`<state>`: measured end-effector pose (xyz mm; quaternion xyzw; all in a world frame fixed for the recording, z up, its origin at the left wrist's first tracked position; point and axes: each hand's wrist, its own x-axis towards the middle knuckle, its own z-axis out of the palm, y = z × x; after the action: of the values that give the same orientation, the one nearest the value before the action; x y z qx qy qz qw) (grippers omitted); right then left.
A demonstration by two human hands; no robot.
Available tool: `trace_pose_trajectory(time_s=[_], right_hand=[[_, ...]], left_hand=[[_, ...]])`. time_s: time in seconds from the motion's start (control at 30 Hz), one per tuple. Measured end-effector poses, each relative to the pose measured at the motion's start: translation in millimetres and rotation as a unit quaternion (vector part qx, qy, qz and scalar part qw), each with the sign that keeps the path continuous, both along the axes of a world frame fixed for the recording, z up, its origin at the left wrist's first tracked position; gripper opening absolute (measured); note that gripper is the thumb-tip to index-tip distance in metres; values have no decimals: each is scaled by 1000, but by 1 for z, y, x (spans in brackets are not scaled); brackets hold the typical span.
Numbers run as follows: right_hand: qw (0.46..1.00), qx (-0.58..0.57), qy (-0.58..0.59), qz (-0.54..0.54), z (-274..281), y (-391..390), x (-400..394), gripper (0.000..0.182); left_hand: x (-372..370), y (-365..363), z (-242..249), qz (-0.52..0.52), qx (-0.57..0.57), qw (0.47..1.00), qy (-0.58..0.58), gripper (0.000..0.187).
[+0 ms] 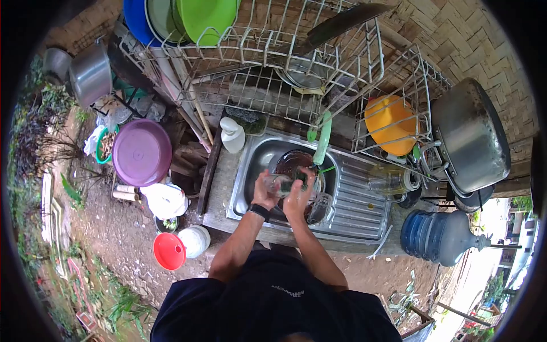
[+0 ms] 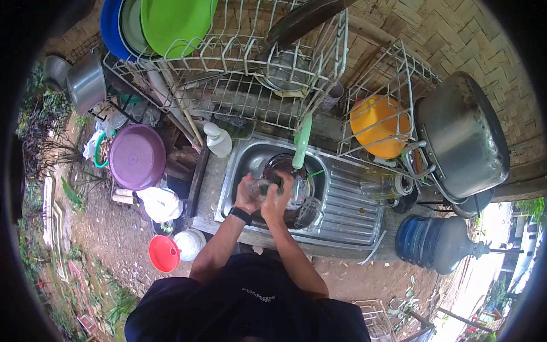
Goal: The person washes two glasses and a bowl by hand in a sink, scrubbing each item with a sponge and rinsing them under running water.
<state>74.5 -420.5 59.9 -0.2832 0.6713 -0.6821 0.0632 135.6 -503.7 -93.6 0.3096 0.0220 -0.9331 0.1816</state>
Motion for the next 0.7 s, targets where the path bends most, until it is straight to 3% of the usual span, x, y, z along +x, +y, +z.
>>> trace_pose_trajectory(time_s=[0.1, 0.13, 0.17, 0.27, 0.3, 0.43, 0.53, 0.6, 0.63, 0.7], right_hand=[[972, 127, 180, 79, -4, 7, 7, 38], [946, 169, 256, 104, 7, 14, 11, 38], [945, 179, 253, 105, 20, 27, 18, 39], [955, 172, 80, 229, 11, 51, 13, 43], [911, 222, 256, 236, 18, 43, 7, 51], [830, 343, 243, 365, -2, 22, -13, 62], [833, 351, 232, 361, -29, 14, -16, 61], [902, 257, -59, 343, -55, 7, -13, 59], [903, 201, -204, 319, -64, 5, -12, 58], [901, 182, -249, 307, -68, 3, -3, 56]], left_hand=[[-7, 21, 71, 96, -57, 991, -74, 37], [-6, 14, 62, 91, -47, 994, -25, 36], [-4, 8, 52, 84, -35, 996, 22, 35], [-9, -7, 68, 54, -10, 998, -39, 35], [-10, -8, 65, 52, 13, 997, -56, 29], [-17, 7, 87, 36, -41, 998, -24, 15], [-17, 4, 85, -14, -51, 997, -54, 14], [-13, 5, 79, 12, -49, 999, -15, 12], [-12, 7, 76, 23, -48, 999, 6, 11], [-8, 9, 70, 34, -38, 998, 25, 12]])
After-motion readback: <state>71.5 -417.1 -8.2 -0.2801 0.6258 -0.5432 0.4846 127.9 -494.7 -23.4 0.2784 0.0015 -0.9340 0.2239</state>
